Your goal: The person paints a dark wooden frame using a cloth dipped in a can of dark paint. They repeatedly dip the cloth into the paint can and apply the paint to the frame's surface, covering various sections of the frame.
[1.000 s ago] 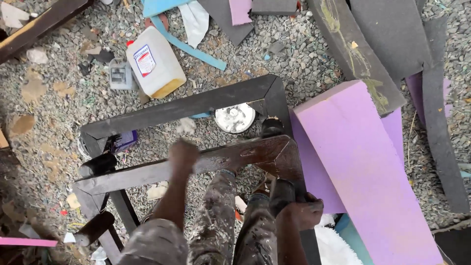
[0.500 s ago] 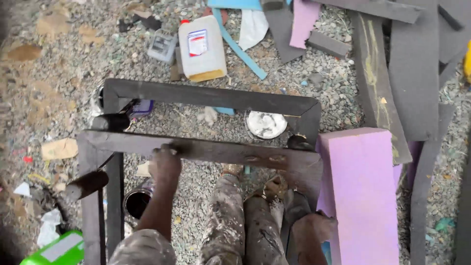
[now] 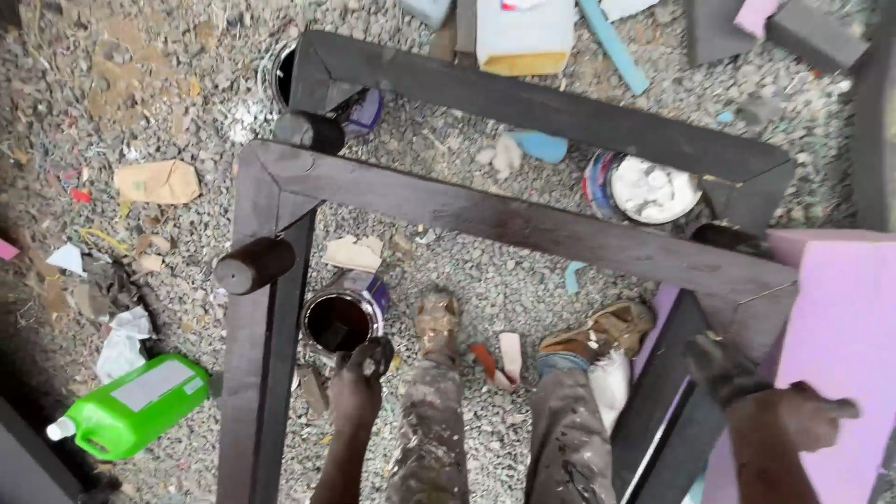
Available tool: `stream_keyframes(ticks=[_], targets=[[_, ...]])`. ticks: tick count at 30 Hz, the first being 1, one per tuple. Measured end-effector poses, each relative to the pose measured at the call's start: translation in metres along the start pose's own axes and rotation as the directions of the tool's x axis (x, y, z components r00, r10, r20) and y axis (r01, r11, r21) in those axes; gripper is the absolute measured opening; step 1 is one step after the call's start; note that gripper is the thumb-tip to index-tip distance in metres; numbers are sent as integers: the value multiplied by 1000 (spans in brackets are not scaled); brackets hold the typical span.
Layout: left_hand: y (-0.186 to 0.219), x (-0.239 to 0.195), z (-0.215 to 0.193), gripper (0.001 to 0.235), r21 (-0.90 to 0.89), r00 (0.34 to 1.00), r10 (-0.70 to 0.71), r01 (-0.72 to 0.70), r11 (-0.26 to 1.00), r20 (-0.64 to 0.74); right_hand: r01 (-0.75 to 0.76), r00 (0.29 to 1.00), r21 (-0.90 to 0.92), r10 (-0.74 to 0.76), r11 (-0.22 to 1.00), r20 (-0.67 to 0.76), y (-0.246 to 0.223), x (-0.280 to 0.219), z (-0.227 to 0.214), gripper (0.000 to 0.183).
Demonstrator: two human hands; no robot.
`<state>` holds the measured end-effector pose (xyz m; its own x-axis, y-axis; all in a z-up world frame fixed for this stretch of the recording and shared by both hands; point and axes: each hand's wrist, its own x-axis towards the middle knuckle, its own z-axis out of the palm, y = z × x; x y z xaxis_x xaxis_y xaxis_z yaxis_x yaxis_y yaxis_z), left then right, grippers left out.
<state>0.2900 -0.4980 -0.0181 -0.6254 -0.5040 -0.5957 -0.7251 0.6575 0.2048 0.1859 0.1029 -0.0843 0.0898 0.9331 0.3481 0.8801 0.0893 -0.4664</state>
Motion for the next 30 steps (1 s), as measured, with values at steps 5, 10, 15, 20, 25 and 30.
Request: stream_keyframes(ticks=[5,10,15,20,25,30], targets=[[-44,49,-14,27,-214,982,-152,125,969,-114,459,779,317,-548,830,306,16,-122,-34,65],[-110,118,47,43,-101,985,-173,174,980,17,547,-195,813,-914,200,356,45,-183,-75,51],[-223,196,179,29,64,955,-263,256,964,138,321,-351,120,1,940,936,69,-484,-176,45],[-176,197,113,30,7,965,-231,232,973,126,614,-433,-13,351,789,831,98,-584,-191,65],[-145,163,71,32,407,859,-82,-154,900,505,700,-484,220,224,680,846,43,-567,-220,62],[-135,144,30,40,389,759,-128,-174,905,638,679,-478,260,145,687,866,53,-547,-192,48]])
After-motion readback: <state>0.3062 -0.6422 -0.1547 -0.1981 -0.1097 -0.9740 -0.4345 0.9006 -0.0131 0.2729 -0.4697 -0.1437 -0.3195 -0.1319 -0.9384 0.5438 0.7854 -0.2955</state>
